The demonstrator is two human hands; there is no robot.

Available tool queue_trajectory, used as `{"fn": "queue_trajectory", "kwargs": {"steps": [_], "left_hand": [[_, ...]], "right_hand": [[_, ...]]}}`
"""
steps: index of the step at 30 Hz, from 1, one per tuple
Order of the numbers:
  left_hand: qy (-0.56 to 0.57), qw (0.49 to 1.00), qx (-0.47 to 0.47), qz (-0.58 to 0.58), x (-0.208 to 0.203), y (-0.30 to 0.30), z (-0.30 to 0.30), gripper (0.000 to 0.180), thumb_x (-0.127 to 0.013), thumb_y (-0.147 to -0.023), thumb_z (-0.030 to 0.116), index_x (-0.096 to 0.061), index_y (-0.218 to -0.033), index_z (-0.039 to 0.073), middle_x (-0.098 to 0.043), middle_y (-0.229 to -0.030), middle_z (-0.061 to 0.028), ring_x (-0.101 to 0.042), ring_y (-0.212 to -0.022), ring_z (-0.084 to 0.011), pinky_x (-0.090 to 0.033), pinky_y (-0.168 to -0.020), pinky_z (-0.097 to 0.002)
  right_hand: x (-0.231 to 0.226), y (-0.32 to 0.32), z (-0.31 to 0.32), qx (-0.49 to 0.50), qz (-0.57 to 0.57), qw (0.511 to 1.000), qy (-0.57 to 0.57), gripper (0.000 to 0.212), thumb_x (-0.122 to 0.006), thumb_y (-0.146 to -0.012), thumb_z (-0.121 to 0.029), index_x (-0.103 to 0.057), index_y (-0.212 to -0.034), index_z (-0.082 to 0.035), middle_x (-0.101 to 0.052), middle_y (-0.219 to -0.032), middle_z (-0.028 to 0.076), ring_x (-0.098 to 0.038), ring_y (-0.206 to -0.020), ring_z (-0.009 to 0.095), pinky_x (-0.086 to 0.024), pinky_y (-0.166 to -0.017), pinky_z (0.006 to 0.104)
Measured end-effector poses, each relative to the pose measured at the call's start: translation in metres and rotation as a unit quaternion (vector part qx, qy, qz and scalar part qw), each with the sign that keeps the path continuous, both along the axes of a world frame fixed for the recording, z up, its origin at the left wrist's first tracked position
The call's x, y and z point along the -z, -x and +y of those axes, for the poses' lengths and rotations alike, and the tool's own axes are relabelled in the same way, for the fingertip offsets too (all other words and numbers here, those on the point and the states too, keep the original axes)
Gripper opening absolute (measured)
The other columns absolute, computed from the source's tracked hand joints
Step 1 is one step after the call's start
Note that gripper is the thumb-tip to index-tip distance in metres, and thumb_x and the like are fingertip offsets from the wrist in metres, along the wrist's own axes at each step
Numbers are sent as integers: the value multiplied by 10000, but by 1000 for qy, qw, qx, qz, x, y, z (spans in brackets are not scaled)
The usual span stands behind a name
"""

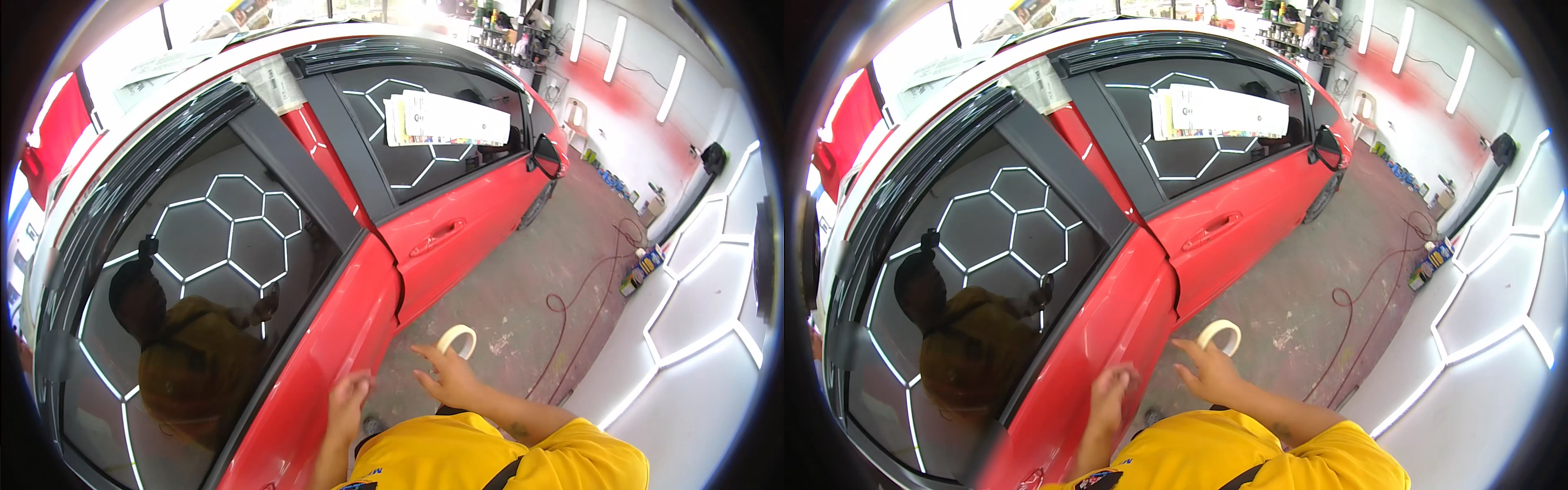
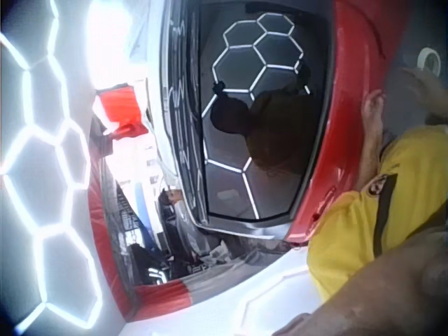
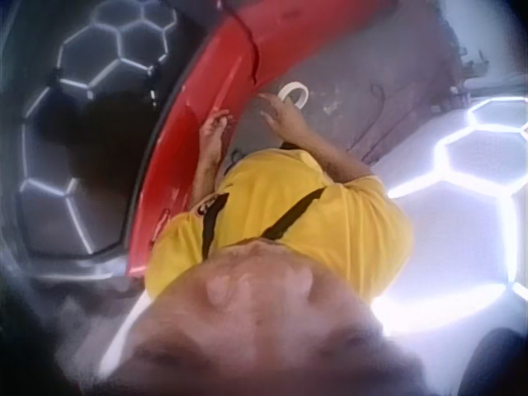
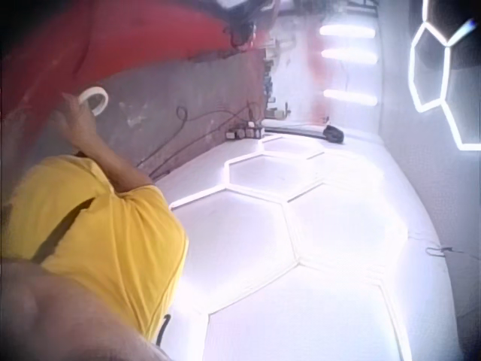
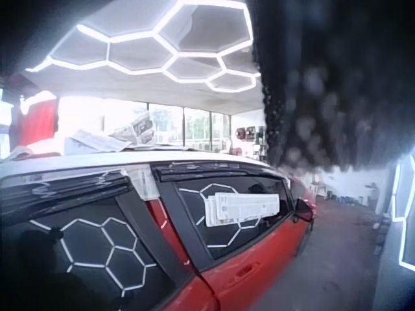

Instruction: The person tapes newspaper sheets onto the open door and rear quarter panel of a red car using masking tape. They smooth the paper and tape along edges and curves to secure the coverage.

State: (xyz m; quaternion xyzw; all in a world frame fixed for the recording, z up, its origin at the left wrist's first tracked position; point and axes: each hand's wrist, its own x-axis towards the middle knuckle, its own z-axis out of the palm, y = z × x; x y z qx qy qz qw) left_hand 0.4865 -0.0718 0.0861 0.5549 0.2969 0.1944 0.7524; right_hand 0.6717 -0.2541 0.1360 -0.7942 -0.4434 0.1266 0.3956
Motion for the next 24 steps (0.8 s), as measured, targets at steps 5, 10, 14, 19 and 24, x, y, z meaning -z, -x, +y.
{"fn": "queue_trajectory", "kwargs": {"steps": [5, 10, 14, 19, 24], "left_hand": [[-140, 969, -3, -204, -123, -208, 81, 327, -660, -1084, 241, -663, -1329, 24, -739, -1221, -96, -720, -1147, -237, -551, -1056, -411], [-221, 960, -74, -158, -189, -417, 118, 538, -694, -1048, 184, -517, -1510, -28, -596, -1467, -186, -616, -1319, -231, -487, -1103, -367], [-264, 931, -237, -85, -186, -506, 127, 621, -741, -1002, 169, -464, -1523, -25, -582, -1452, -259, -606, -1342, -321, -516, -1089, -415], [-242, 913, -325, -40, -195, -546, 112, 608, -759, -988, 138, -459, -1488, -37, -666, -1259, -223, -696, -1111, -263, -590, -921, -403], [-199, 905, -366, -86, -203, -570, 109, 367, -724, -1040, 106, -609, -1335, -80, -773, -1047, -135, -728, -884, -154, -570, -765, -303]], "right_hand": [[31, -119, -10, 52, 71, 996, -18, 565, -807, -922, -113, -630, -1459, -120, -671, -1088, 95, -578, -750, 184, -508, -696, 358], [51, -263, -13, 24, 65, 996, -62, 563, -817, -915, -136, -643, -1449, -110, -691, -1064, 96, -576, -721, 186, -511, -699, 354], [43, -366, -34, 11, 57, 996, -66, 564, -819, -906, -135, -651, -1444, -105, -706, -1043, 93, -568, -719, 183, -511, -703, 363], [61, -486, -55, 11, 96, 994, -56, 525, -797, -917, -74, -646, -1420, -67, -659, -1034, 66, -518, -682, 120, -464, -654, 308], [69, -541, -39, 4, 151, 982, -113, 493, -763, -963, -33, -611, -1431, -13, -610, -1071, 48, -491, -683, 47, -418, -622, 238]]}}
